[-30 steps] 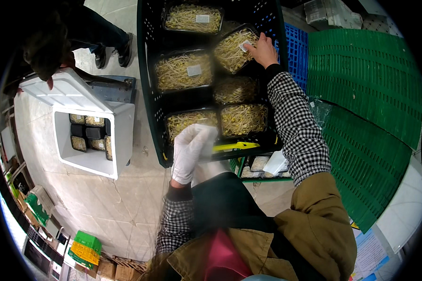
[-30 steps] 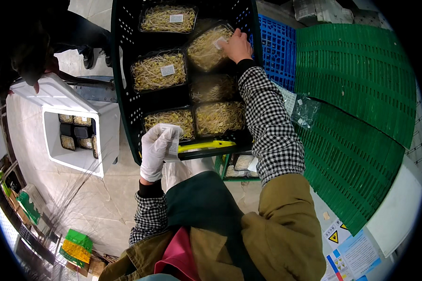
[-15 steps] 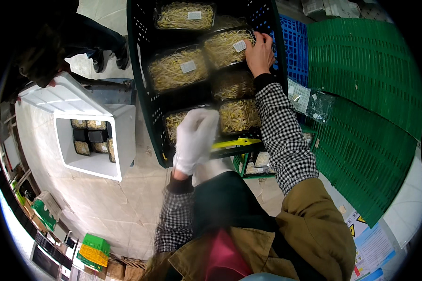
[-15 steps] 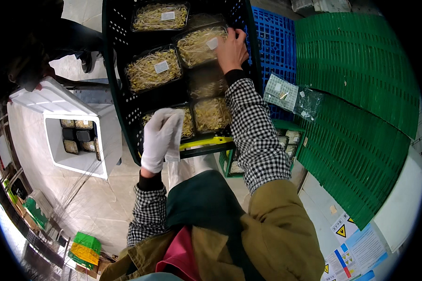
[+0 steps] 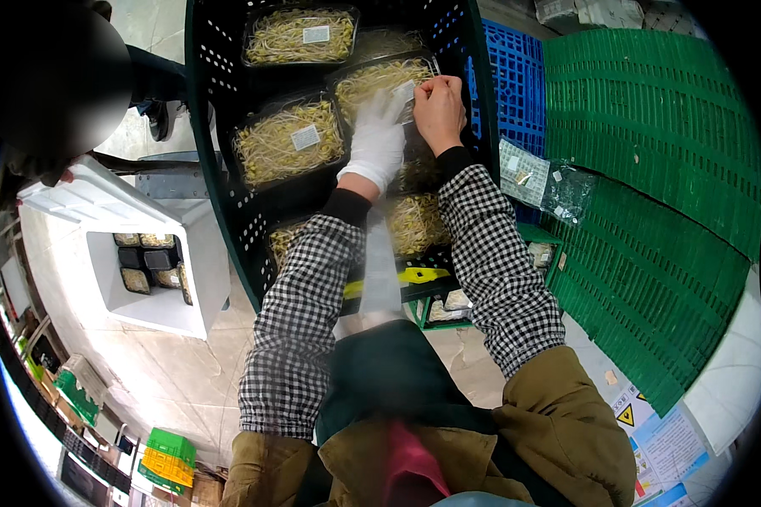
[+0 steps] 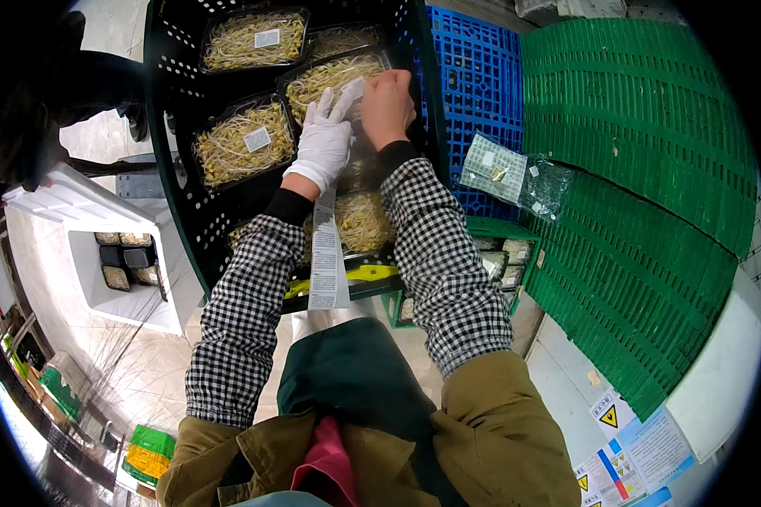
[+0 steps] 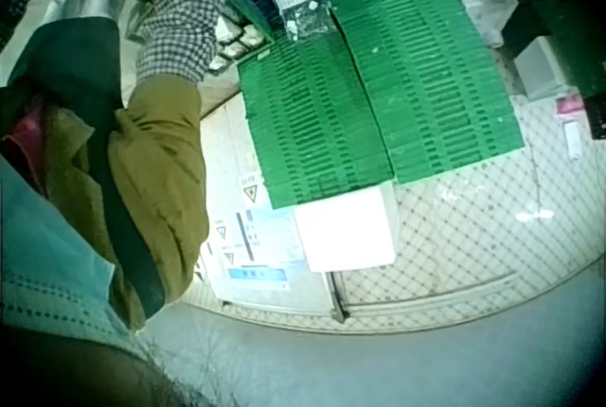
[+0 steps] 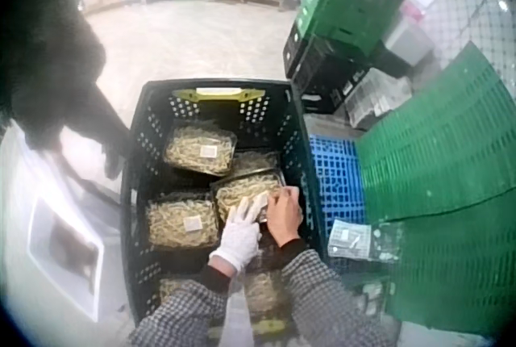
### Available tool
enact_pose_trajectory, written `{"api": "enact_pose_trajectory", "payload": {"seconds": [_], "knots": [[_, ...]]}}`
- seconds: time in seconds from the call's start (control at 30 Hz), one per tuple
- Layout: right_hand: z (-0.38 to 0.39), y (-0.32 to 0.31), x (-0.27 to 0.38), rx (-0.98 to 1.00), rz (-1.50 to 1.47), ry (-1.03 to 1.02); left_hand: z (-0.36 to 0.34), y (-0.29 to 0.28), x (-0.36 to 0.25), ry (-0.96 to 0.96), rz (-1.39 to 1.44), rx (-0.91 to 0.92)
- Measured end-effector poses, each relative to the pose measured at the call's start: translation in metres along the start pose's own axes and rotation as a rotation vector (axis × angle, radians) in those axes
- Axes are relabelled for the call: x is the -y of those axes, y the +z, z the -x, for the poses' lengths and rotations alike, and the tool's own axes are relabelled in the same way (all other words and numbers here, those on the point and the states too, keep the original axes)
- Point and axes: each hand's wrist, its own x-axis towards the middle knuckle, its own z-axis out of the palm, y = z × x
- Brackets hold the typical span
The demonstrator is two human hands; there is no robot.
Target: The person labels multiple black plastic containers filled with bean sprouts by applying small white stickers from a sheet. They pick up each container from a green crate, place it into a white cooler, and affix a label to the top before repeating the process.
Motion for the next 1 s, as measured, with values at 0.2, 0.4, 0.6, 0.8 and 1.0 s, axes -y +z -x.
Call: {"api": "enact_pose_trajectory", "payload": {"seconds": [0.2,0.4,0.6,0.8,1.0], "knots": [[-0.005,-0.010,0.007,-0.091,-0.043,-0.011,-0.007,-0.023,-0.005,0.015,-0.036,0.134],[0.069,-0.073,0.016,0.248,-0.766,0.107,0.027,-0.108,-0.046,-0.774,1.228,-0.006],[0.176,-0.133,0.052,0.503,-0.960,0.309,0.083,-0.145,-0.096,-0.896,1.408,-0.078],[0.216,-0.141,-0.001,0.266,-0.960,0.486,0.140,-0.171,-0.119,-0.921,1.562,0.464],[0.208,-0.122,-0.051,0.230,-0.098,0.121,0.173,-0.168,-0.120,-0.149,0.912,0.477]]}}
